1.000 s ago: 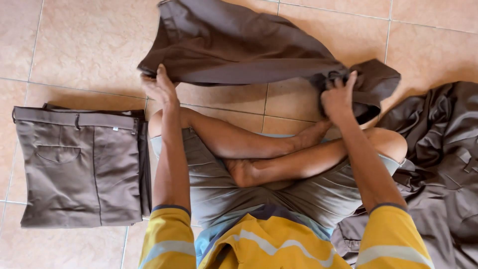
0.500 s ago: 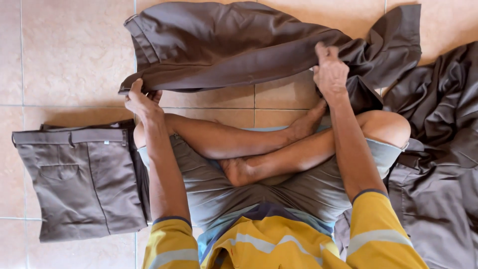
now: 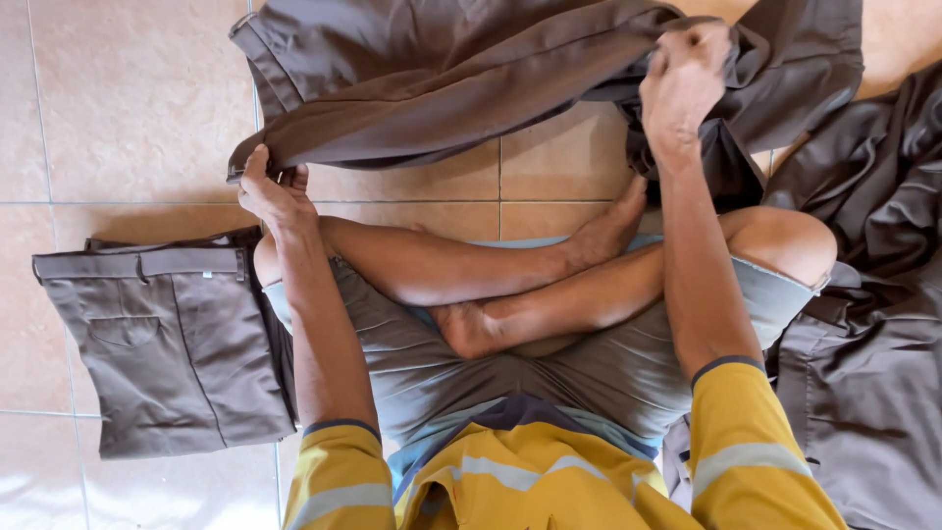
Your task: Folding brown trousers neatly while sitting on the floor and stacking them.
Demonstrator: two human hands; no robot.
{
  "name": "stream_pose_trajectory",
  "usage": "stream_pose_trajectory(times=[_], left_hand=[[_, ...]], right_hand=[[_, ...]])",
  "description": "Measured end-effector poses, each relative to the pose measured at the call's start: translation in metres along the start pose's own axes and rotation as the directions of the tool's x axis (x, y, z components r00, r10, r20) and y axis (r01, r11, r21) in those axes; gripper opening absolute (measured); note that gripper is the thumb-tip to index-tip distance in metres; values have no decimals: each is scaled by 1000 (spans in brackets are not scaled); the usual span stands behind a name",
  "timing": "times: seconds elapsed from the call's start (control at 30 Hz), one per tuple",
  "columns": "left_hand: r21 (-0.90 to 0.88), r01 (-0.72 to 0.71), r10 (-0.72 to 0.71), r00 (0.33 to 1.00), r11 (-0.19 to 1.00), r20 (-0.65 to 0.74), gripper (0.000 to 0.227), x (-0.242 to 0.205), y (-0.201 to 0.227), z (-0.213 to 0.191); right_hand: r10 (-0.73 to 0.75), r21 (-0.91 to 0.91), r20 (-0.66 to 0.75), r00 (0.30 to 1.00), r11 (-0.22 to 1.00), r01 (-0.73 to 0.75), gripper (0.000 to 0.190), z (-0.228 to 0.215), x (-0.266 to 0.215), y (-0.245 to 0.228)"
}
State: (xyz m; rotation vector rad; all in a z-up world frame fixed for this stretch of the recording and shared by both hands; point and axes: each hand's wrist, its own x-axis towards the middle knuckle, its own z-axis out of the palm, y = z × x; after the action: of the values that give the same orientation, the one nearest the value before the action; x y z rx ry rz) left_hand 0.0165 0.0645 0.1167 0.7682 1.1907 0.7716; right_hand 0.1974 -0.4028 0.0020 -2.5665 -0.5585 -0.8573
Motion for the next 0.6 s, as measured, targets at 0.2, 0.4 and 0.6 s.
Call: stream_pose_trajectory(times=[0.2,0.4,0.6], left_hand=[[-126,-1,3,1000,992,15,30,24,-10,-6],[-257,11,-2,999,966,34,25,54,-24,-16],[-328,14,3,999,945,53,29,62,-28,-21]], right_hand=[[417,365,-1,909,847,-388,12,1,15,-14],[249,380,478,842,806,-454,57,4,3,-46],[-7,550,187,982,829,-99,51,27,-1,-35]])
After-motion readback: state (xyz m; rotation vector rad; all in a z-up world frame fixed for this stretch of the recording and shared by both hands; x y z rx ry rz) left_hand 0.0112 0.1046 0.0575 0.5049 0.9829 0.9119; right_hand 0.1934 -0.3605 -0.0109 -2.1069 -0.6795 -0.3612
